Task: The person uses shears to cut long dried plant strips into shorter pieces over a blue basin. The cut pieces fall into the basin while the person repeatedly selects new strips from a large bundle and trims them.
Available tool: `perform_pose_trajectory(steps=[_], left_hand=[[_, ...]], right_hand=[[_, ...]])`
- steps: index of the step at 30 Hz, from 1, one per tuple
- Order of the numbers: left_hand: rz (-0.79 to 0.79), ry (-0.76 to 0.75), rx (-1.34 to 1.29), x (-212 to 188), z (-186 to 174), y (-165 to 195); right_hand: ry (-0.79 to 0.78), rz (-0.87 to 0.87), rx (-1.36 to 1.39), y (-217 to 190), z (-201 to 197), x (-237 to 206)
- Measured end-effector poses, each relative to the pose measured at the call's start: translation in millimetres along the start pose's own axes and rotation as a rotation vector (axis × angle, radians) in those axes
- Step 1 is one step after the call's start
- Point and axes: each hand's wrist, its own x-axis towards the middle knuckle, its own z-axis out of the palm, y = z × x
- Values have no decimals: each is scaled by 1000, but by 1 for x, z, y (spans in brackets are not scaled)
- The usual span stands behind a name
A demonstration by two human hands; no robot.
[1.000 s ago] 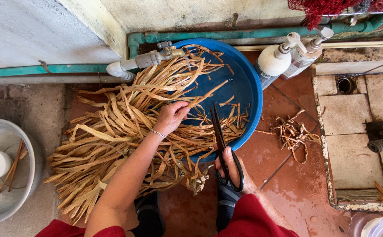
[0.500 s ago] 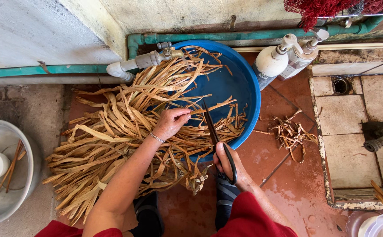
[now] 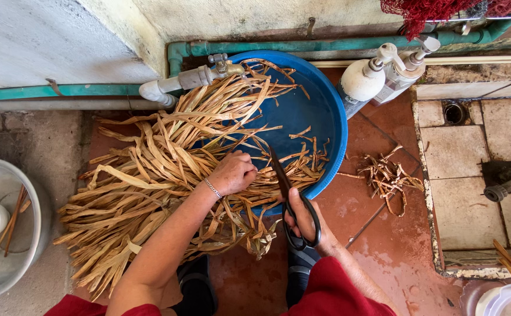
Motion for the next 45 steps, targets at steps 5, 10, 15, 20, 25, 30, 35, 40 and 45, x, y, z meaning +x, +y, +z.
perform_pose_trajectory(steps=[5, 10, 15, 20, 25, 30, 35, 40, 45], left_hand=[[-141, 255, -155, 10, 6, -28], [-356, 236, 353, 33, -8, -39], [-460, 205, 441, 41, -22, -25], [-454, 360, -248, 13, -33, -26], [-351, 335, -398, 0, -38, -29], [-298, 241, -444, -7, -37, -28], [-284, 226, -440, -7, -35, -27], [-292, 193, -418, -6, -36, -24], [-281, 230, -205, -7, -44, -14]], right_hand=[[-104, 26, -93, 3, 0, 6], [-100, 43, -167, 4, -1, 6], [-115, 13, -142, 3, -2, 1], [-105, -146, -231, 8, -1, -4], [-91, -304, -342, 1, 2, 3], [-105, -228, -364, -13, 12, 10], [-7, -361, -403, -10, 23, 15], [14, -376, -420, 8, 28, 20], [9, -298, -390, 21, 28, 23]])
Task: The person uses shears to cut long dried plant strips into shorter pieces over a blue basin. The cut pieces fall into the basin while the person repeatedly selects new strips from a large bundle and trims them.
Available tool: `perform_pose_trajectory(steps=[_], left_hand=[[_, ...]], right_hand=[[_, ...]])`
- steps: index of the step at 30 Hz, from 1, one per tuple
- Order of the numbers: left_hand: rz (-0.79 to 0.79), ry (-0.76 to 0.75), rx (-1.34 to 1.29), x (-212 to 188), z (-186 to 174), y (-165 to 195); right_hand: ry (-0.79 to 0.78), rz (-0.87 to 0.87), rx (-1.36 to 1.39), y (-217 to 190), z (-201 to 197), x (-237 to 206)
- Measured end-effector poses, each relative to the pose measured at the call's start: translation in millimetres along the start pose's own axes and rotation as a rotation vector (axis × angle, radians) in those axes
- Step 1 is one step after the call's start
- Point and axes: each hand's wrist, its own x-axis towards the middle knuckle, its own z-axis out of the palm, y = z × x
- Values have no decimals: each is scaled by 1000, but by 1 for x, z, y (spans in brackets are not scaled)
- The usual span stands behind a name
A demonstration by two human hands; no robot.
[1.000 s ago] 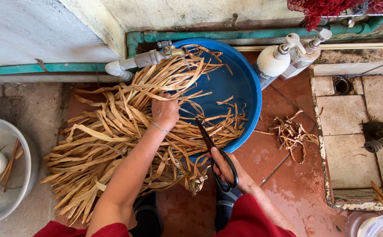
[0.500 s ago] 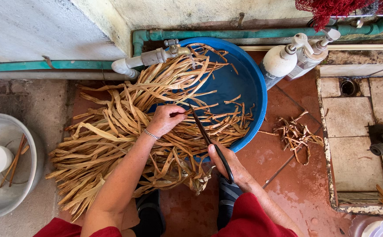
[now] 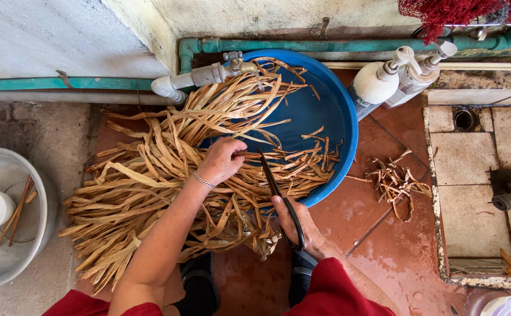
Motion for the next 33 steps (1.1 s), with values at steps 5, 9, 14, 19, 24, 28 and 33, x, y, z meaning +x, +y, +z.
perform_pose_trajectory(steps=[5, 9, 14, 19, 24, 28, 33], left_hand=[[-34, 7, 294, -3, -16, 7], [27, 53, 213, -7, -20, 7], [54, 110, 120, -12, -17, 6], [109, 105, 79, -17, -21, 5], [109, 146, 38, -17, -16, 0], [38, 144, 71, -13, -8, -7], [18, 114, 43, -12, -6, -7]], right_hand=[[12, 0, 26, -7, -2, -1], [-26, 6, 90, -19, -5, -4], [-54, -5, 73, -22, -11, -1], [-44, -16, 45, -15, -10, 9], [-32, 2, 165, -11, -3, 2], [-50, 72, 302, -15, 2, -1], [-54, 133, 340, -17, 5, -1]])
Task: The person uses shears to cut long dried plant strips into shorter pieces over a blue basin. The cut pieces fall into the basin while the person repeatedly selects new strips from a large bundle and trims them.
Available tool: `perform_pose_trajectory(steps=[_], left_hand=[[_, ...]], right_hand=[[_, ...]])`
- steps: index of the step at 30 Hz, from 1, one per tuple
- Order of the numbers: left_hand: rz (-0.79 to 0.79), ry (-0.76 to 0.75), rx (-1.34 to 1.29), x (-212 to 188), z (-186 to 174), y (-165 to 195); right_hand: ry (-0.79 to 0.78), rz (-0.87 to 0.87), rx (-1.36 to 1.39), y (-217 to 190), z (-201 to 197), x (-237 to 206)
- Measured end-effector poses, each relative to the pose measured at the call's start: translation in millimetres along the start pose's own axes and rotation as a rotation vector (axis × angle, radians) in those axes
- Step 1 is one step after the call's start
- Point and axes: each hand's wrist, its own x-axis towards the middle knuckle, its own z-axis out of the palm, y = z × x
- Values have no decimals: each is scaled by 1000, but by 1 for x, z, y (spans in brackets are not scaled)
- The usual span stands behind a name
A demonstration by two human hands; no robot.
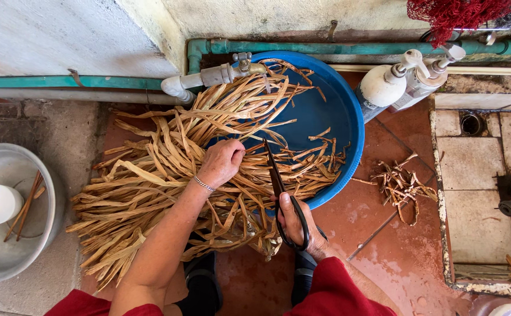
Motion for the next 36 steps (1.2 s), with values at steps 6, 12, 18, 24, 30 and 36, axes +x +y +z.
perform_pose_trajectory(steps=[6, 12, 18, 24, 30, 36], left_hand=[[-9, -92, 84, -2, -9, 6], [-119, -90, -30, -1, -5, 4], [-89, -69, -74, -3, -12, -1], [52, -59, -91, -5, -16, 4], [-122, -73, -214, -2, -17, 2], [-162, -56, -197, -1, -11, -5]], right_hand=[[51, -108, -76, 10, -1, 2], [-9, -187, -72, 14, -14, 1], [8, -238, -211, 0, -16, 7], [33, -200, -205, -7, -15, 5], [48, 39, 18, 7, -11, 1], [171, -3, -72, 15, -23, 10]])
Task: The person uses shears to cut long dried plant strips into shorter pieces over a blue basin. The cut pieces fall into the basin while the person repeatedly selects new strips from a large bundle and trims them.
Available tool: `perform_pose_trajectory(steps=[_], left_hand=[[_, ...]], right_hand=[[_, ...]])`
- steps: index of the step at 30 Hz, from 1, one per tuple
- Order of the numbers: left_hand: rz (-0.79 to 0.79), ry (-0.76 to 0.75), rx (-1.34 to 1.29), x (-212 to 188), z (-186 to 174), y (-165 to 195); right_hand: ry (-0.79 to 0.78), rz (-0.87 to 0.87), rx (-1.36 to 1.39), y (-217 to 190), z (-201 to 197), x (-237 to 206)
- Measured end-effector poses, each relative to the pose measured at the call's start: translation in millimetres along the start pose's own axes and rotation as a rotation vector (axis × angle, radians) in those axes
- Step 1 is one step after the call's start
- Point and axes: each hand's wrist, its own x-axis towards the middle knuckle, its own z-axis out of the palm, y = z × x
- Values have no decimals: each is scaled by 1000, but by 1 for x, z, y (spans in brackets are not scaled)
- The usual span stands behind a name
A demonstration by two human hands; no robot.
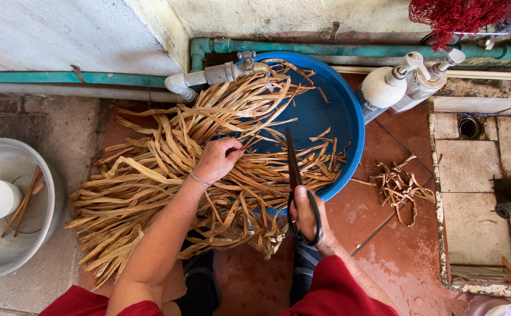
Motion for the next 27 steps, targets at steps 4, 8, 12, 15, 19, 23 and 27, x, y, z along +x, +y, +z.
perform_pose_trajectory(steps=[4, 8, 12, 15, 19, 23, 27], left_hand=[[33, 59, -51, 3, 2, -6], [33, 91, -71, 7, 0, -8], [3, 37, 44, 13, 7, -3], [152, 38, 231, 23, 26, 7], [261, -29, 146, 46, 59, 21], [98, -110, -58, 68, 72, 19], [-83, -197, 47, 80, 60, 0]], right_hand=[[-24, -190, 33, -9, -11, -5], [-134, -105, -346, -31, -5, -15], [-219, -77, -691, -53, 4, -29], [-198, -199, -754, -57, 8, -33], [-193, -215, -683, -37, 6, -25], [-246, -221, -328, -6, 3, -15], [-262, -55, -138, 6, -6, -16]])
